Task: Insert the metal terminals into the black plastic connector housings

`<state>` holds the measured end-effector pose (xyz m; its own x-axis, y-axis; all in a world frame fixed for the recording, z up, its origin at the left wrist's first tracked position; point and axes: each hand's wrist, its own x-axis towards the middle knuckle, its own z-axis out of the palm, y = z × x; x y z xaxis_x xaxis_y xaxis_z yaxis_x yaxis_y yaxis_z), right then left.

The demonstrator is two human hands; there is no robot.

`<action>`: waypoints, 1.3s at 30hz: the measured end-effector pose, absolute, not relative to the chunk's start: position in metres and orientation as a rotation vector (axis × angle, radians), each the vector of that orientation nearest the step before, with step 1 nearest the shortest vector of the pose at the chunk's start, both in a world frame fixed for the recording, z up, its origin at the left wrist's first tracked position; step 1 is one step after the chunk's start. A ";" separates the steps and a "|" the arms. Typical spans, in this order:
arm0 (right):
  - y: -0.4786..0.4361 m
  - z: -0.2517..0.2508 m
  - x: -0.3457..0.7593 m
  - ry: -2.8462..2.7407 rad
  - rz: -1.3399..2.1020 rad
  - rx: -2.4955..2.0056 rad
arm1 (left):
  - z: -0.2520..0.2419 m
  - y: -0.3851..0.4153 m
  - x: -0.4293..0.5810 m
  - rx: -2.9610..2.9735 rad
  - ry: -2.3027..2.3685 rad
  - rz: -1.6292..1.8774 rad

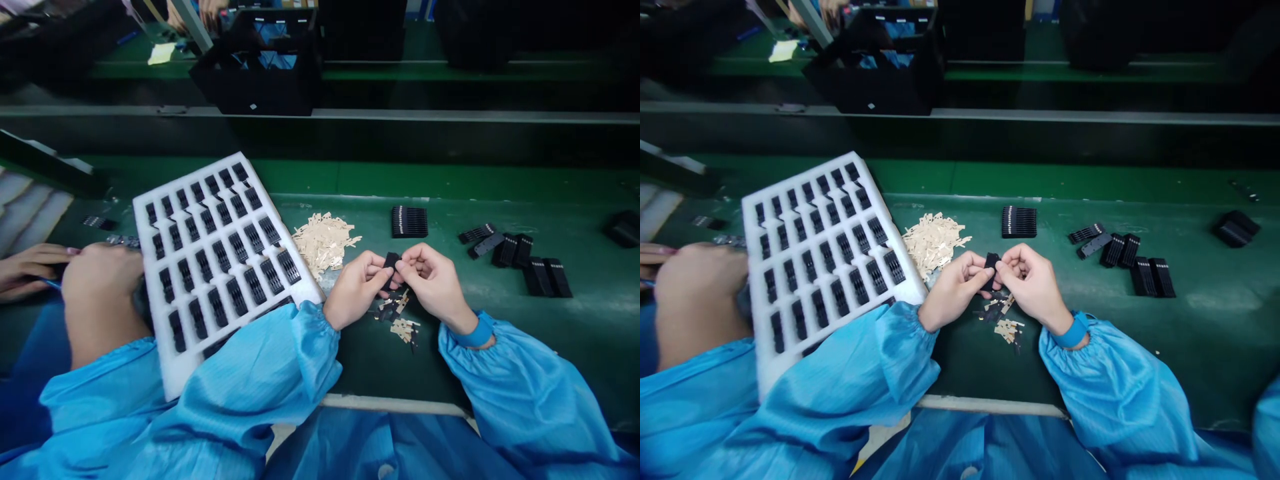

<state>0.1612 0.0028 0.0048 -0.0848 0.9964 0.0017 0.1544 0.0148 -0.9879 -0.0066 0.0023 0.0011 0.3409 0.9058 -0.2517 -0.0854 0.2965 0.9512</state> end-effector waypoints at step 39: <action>0.007 0.013 0.170 -1.461 0.988 -1.186 | 0.013 0.006 -0.017 0.589 0.742 0.645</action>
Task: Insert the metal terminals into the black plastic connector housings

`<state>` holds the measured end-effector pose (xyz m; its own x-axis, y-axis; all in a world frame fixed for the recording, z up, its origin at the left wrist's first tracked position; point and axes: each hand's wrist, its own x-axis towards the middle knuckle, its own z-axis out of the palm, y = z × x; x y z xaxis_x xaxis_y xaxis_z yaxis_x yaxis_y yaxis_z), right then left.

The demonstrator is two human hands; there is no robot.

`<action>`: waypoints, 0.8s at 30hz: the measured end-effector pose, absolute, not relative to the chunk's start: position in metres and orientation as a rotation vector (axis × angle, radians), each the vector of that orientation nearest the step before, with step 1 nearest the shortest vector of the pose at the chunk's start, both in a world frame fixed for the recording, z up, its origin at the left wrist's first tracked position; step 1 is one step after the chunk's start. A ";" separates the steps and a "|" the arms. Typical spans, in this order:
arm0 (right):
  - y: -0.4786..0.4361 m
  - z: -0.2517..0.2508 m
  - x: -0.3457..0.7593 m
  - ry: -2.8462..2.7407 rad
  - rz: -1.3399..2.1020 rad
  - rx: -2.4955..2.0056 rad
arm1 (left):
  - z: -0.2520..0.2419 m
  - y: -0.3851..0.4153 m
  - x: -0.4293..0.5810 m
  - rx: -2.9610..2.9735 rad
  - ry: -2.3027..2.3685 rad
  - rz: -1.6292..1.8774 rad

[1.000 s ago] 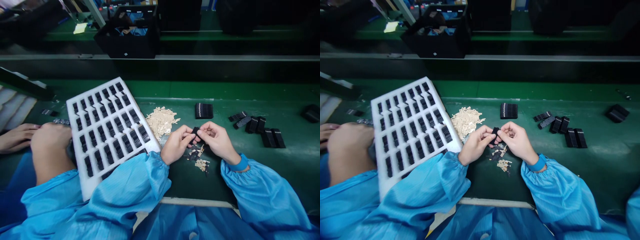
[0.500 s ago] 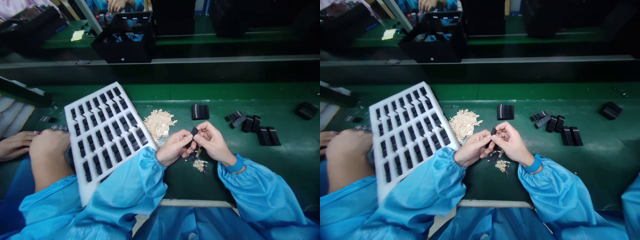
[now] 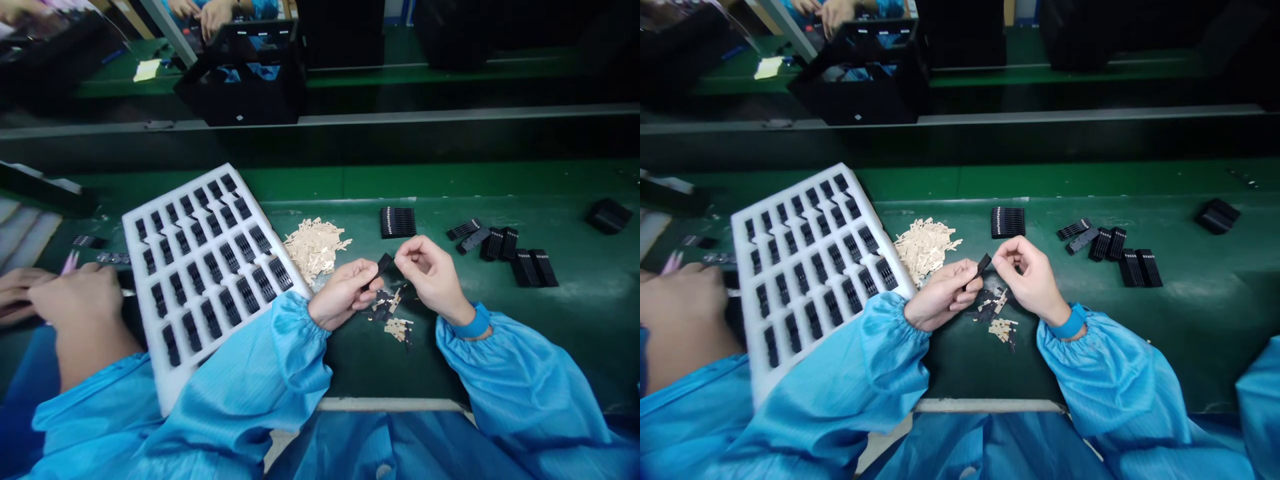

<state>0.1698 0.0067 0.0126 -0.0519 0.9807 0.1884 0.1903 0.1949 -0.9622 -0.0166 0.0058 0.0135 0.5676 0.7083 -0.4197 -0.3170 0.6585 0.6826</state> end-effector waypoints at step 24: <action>0.008 0.012 0.167 -1.307 1.262 -1.227 | 0.014 0.004 -0.015 0.590 0.710 0.613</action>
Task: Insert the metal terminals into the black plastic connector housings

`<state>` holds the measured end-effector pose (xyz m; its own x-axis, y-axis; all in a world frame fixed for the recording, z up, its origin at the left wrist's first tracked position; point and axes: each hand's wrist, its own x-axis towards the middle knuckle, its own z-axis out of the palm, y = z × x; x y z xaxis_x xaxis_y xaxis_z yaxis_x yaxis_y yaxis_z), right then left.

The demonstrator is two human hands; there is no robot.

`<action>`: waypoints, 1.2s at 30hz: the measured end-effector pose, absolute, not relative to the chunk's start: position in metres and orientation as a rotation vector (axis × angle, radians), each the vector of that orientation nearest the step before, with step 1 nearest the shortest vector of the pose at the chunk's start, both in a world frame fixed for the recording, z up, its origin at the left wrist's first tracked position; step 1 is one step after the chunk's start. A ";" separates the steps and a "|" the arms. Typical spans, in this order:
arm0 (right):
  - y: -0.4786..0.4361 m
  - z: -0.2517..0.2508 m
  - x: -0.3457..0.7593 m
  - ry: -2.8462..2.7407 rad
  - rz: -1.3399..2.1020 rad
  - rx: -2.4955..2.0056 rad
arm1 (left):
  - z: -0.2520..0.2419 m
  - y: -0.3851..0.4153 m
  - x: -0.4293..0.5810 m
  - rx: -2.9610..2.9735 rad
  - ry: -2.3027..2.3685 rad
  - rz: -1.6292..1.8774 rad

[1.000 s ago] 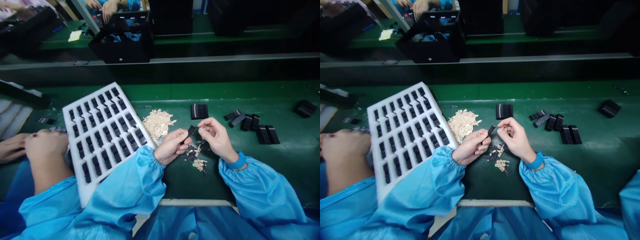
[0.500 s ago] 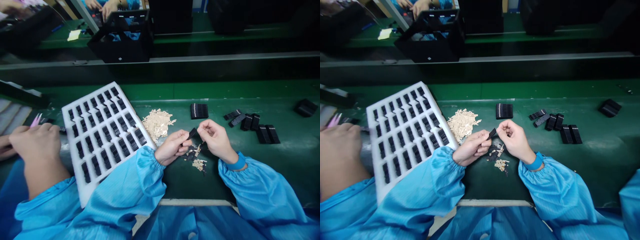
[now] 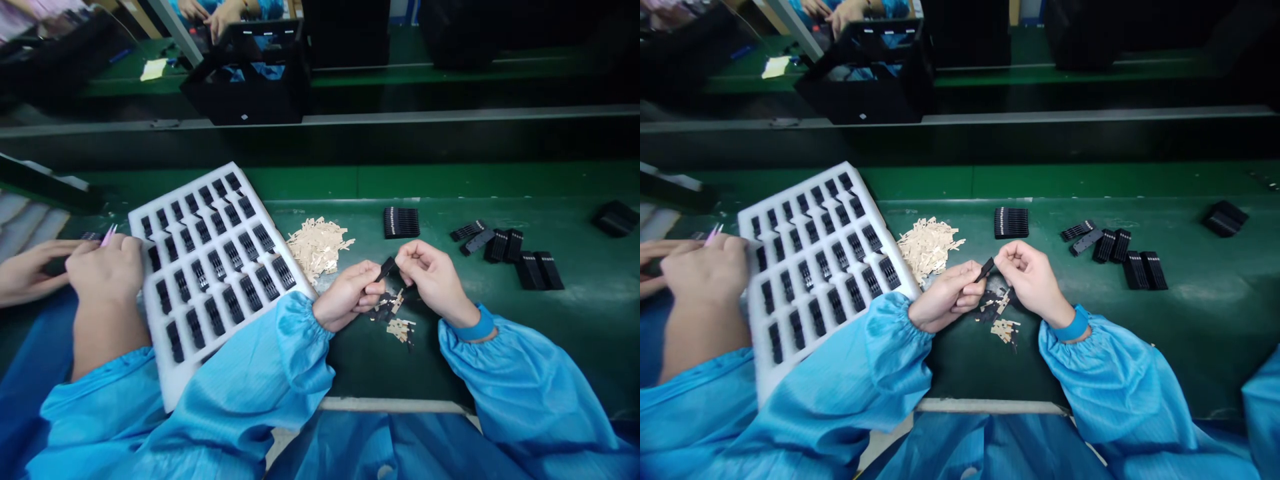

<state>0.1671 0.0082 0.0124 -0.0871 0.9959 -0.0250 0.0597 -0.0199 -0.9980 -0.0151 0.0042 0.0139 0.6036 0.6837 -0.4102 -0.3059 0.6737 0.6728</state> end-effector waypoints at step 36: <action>-0.011 0.010 0.144 -1.361 1.295 -1.086 | 0.018 -0.001 -0.014 0.430 0.576 0.599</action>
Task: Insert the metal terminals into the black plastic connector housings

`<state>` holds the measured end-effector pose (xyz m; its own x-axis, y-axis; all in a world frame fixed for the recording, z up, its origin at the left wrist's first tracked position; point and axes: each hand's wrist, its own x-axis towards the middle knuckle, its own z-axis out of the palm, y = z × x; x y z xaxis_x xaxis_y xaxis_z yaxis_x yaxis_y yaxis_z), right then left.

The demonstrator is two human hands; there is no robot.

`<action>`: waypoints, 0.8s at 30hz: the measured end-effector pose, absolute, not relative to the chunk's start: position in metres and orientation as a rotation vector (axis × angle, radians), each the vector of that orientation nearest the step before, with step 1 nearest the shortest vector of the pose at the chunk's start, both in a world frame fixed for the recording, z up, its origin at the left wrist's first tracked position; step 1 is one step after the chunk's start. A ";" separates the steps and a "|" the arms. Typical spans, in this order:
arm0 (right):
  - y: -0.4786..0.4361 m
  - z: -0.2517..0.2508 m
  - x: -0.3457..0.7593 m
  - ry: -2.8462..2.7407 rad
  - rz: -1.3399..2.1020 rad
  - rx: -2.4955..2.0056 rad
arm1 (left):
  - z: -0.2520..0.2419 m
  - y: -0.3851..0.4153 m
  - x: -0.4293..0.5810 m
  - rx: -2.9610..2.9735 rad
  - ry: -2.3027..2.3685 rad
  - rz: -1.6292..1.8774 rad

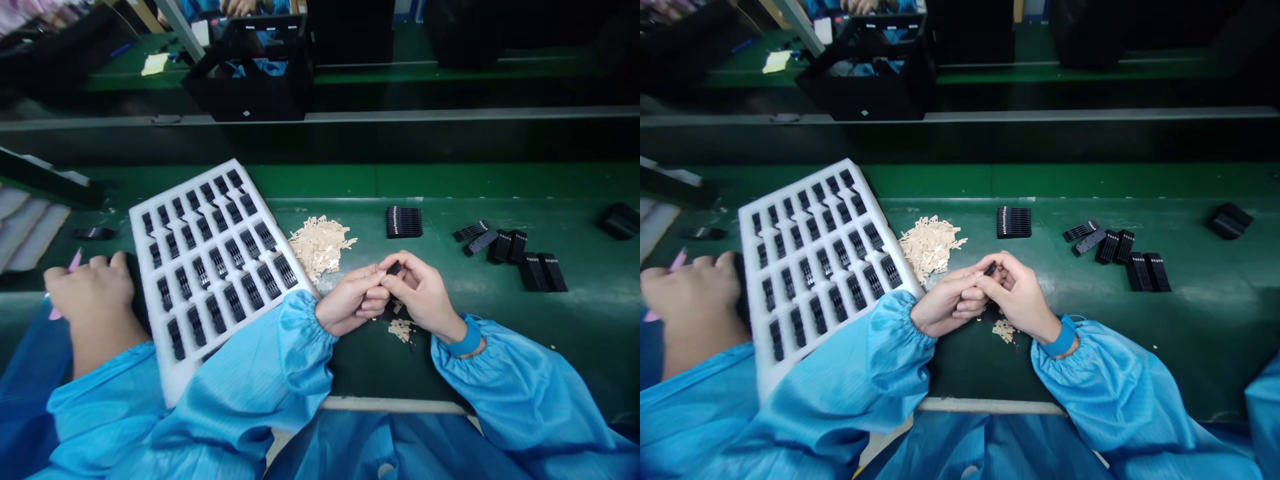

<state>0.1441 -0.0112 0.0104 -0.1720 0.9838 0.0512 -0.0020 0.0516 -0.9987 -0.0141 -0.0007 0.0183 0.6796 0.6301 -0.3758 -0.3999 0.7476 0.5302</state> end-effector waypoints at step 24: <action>0.019 0.012 0.181 -1.025 1.478 -1.224 | 0.006 0.007 -0.007 1.011 1.051 0.765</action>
